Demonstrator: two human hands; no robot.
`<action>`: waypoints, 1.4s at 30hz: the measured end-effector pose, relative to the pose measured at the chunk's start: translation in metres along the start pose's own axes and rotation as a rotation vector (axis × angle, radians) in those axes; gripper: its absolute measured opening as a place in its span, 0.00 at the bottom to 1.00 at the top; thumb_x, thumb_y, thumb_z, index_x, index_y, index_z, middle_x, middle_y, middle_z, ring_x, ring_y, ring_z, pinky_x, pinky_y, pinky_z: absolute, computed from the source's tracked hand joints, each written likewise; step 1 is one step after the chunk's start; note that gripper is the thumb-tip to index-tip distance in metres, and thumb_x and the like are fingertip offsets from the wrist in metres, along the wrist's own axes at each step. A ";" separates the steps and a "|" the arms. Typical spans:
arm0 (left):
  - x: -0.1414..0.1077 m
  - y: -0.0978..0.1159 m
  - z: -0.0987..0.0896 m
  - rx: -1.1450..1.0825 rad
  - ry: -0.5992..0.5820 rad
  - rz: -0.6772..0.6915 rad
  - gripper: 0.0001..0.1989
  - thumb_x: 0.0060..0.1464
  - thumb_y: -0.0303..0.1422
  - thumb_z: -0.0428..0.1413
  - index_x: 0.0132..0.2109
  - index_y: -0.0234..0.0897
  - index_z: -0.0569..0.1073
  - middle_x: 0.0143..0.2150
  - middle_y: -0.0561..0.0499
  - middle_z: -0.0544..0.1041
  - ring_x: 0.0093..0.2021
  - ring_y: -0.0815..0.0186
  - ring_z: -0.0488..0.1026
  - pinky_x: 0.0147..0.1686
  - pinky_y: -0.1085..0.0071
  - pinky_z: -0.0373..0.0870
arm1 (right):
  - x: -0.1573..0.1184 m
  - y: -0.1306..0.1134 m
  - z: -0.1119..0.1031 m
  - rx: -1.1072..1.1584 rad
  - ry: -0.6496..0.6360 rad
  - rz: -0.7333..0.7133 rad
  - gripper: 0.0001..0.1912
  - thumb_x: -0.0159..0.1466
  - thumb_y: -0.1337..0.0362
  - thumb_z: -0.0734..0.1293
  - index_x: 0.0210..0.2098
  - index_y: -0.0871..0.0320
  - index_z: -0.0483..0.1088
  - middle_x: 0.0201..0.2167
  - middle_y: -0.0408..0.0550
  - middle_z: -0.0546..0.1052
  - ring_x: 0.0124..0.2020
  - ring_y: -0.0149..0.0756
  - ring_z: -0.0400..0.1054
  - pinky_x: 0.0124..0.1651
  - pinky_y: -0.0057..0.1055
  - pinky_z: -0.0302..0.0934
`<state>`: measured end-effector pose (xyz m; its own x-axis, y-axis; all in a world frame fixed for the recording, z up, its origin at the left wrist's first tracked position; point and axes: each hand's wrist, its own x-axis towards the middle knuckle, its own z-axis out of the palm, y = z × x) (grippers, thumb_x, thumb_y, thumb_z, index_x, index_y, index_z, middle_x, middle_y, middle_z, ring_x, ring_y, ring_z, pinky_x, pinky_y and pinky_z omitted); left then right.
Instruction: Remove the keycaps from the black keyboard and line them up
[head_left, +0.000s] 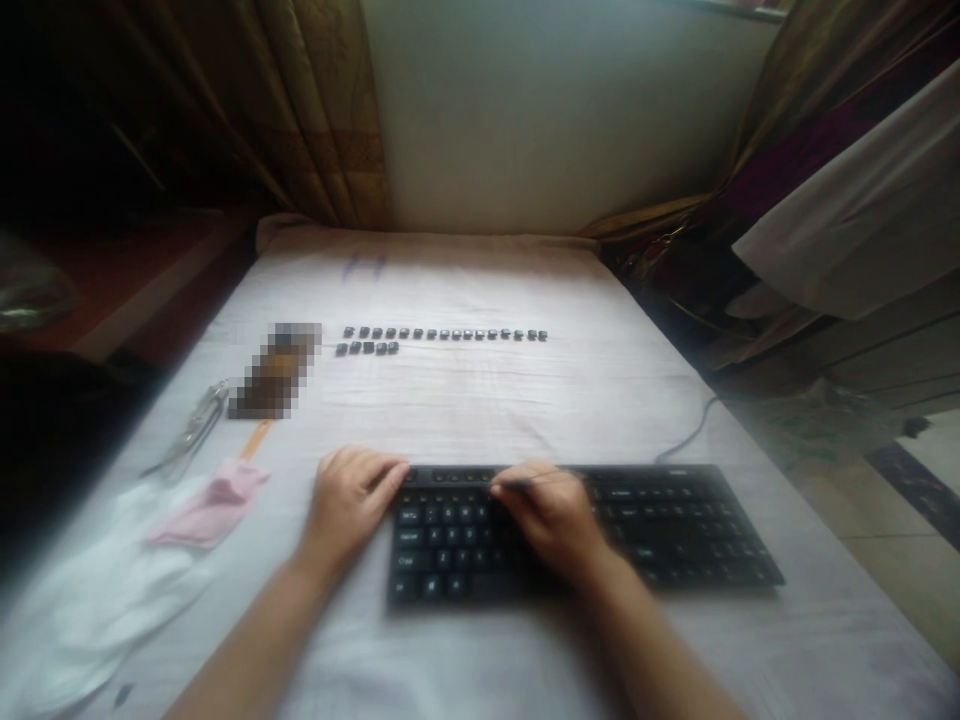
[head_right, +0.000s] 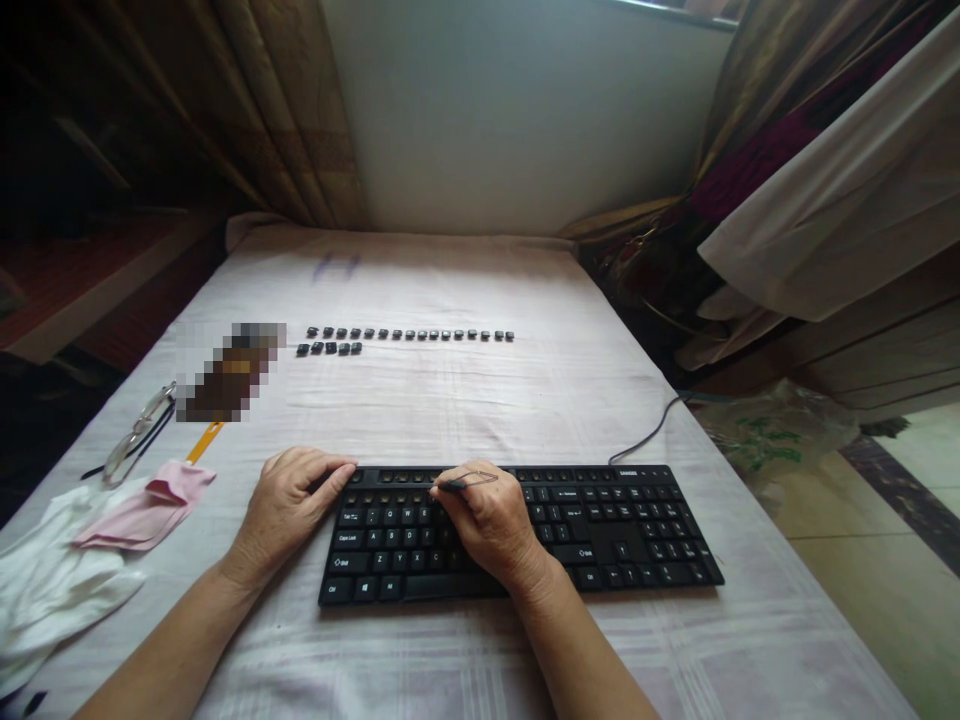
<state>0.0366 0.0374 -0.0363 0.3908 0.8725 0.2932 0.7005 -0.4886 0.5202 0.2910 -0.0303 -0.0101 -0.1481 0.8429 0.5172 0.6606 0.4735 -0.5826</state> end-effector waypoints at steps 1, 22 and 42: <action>0.000 0.000 0.000 0.003 0.001 0.001 0.14 0.62 0.42 0.51 0.35 0.42 0.78 0.33 0.52 0.81 0.37 0.60 0.74 0.41 0.62 0.62 | 0.000 0.000 0.000 0.018 0.011 0.008 0.07 0.65 0.69 0.65 0.33 0.55 0.75 0.28 0.46 0.82 0.30 0.37 0.77 0.36 0.32 0.72; 0.003 0.065 0.004 -0.177 -0.127 0.155 0.15 0.57 0.42 0.59 0.49 0.44 0.74 0.42 0.50 0.80 0.44 0.58 0.74 0.48 0.59 0.64 | 0.001 -0.015 -0.002 0.220 0.156 0.250 0.05 0.62 0.66 0.67 0.31 0.54 0.76 0.27 0.46 0.81 0.26 0.37 0.77 0.33 0.31 0.72; 0.007 0.071 0.005 -0.481 -0.328 -0.016 0.07 0.55 0.36 0.60 0.43 0.45 0.78 0.40 0.50 0.80 0.43 0.59 0.75 0.49 0.60 0.67 | 0.004 -0.022 -0.004 0.345 0.195 0.220 0.06 0.63 0.66 0.68 0.30 0.55 0.76 0.25 0.45 0.81 0.25 0.36 0.76 0.30 0.29 0.71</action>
<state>0.0916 0.0085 -0.0011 0.6005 0.7975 0.0588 0.3874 -0.3544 0.8510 0.2785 -0.0379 0.0075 0.1312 0.8849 0.4470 0.3721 0.3740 -0.8495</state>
